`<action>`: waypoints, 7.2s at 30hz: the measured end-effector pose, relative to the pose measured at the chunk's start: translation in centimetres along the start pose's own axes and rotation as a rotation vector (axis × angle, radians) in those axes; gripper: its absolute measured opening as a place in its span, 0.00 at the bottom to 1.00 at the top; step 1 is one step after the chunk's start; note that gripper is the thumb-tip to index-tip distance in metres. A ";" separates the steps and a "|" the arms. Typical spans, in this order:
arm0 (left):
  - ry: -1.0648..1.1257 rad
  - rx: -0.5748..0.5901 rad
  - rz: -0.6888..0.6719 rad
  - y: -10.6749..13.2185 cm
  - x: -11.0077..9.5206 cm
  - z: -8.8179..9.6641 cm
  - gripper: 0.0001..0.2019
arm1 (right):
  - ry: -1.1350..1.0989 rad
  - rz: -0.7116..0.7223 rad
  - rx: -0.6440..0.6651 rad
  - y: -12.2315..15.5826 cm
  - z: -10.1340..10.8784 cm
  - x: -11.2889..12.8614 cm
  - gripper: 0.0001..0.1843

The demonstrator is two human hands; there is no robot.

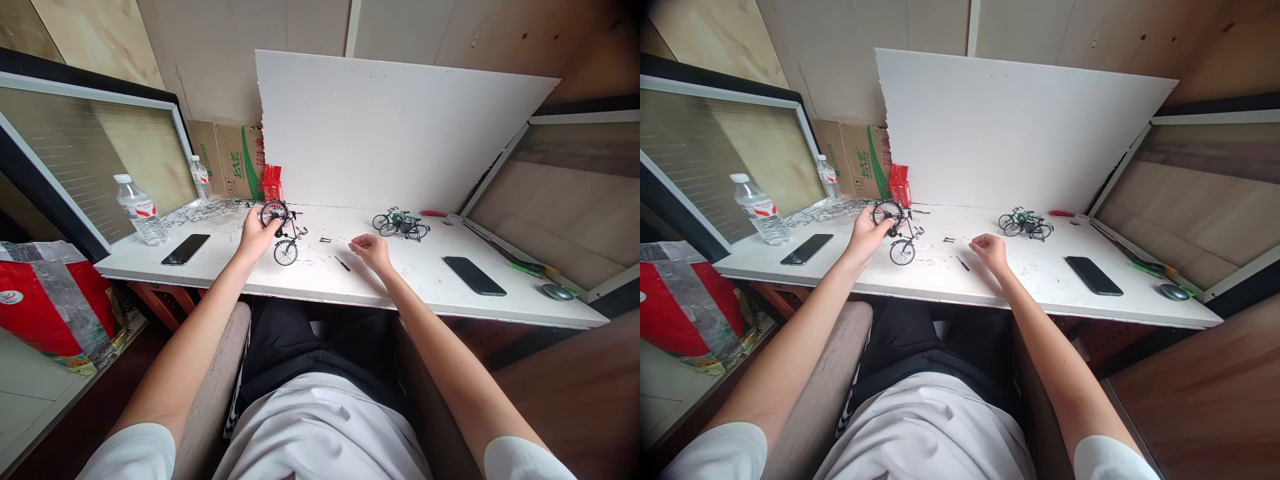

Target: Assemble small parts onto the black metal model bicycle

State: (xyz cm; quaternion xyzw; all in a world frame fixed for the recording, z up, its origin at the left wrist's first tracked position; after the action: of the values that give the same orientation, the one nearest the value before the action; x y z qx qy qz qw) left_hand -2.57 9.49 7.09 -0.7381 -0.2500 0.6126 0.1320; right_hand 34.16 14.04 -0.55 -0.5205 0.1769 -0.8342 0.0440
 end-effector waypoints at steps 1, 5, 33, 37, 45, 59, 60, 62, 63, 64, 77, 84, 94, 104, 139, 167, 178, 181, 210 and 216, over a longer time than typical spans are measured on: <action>0.001 0.000 0.002 0.0 0.0 0.0 0.21 | 0.030 0.003 0.000 0.1 -0.1 0.0 0.14; -0.006 0.007 0.009 0.0 0.1 -0.1 0.21 | 0.099 -0.005 0.005 0.3 -0.4 -0.3 0.10; -0.060 0.008 -0.036 0.3 -0.3 -0.4 0.21 | 0.015 -0.036 0.078 0.1 0.0 1.0 0.24; -0.119 -0.008 -0.068 0.1 0.0 0.0 0.22 | -0.101 -0.039 0.104 0.7 0.0 2.9 0.28; -0.148 -0.002 -0.126 0.0 0.0 0.3 0.26 | -0.190 0.000 0.167 2.6 -0.5 7.8 0.30; -0.167 0.036 -0.222 2.1 -3.4 -1.6 0.28 | -0.275 0.047 0.233 4.1 0.2 12.0 0.27; -0.167 0.049 -0.218 2.4 -3.6 -2.0 0.28 | -0.282 0.044 0.233 4.3 0.3 12.2 0.27; -0.170 0.078 -0.202 3.1 -3.8 -2.8 0.27 | -0.295 0.037 0.227 4.5 0.6 12.6 0.26; -0.171 0.093 -0.196 3.4 -3.8 -3.2 0.26 | -0.304 0.034 0.224 4.6 0.7 12.8 0.26; -0.172 0.108 -0.194 3.7 -3.9 -3.6 0.26 | -0.314 0.033 0.223 4.7 0.7 12.9 0.27; -0.164 0.199 -0.196 4.4 -3.2 -5.1 0.24 | -0.368 0.019 0.282 5.5 -0.1 14.1 0.25; -0.256 0.169 -0.297 2.7 -5.1 -2.8 0.28 | -0.369 0.044 0.318 6.4 0.2 15.1 0.25; -0.216 0.165 -0.270 2.6 -4.1 -2.7 0.26 | -0.364 0.046 0.362 6.9 -0.3 15.6 0.22; -0.154 0.276 -0.169 5.1 -3.3 -6.3 0.26 | -0.356 0.078 0.366 8.0 -0.7 16.8 0.23; -0.232 0.415 -0.120 6.8 -4.4 -8.0 0.23 | -0.376 0.027 0.356 8.3 -1.5 16.3 0.25; 0.052 0.372 0.097 5.8 -1.3 -7.8 0.31 | -0.418 0.059 0.294 8.1 -0.7 17.1 0.25; 0.056 0.375 0.102 6.0 -1.7 -8.1 0.33 | -0.395 0.078 0.336 8.3 -1.2 17.0 0.28; 0.061 0.370 0.105 6.1 -1.7 -8.2 0.33 | -0.403 0.086 0.329 8.2 -0.9 17.1 0.28; -0.012 0.369 0.036 6.8 -2.6 -8.6 0.30 | -0.456 -0.054 0.308 8.4 -1.9 16.0 0.28; -0.025 0.384 0.020 7.0 -2.6 -8.8 0.29 | -0.452 -0.094 0.355 8.3 -2.3 15.5 0.25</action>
State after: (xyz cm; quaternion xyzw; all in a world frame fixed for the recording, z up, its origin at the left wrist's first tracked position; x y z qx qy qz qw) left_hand 7.10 3.23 7.70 -0.6940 -0.1229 0.6595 0.2613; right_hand 24.20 2.83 8.91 -0.6850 -0.0106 -0.7160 0.1339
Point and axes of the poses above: each hand's wrist, its own y-axis away from the middle knuckle, its own z-axis out of the back of the hand, x = y × z, the point moved 10 cm from there along -y, towards the middle knuckle, and after that the axes turned 4 degrees about -z, right-handed, at the moved point
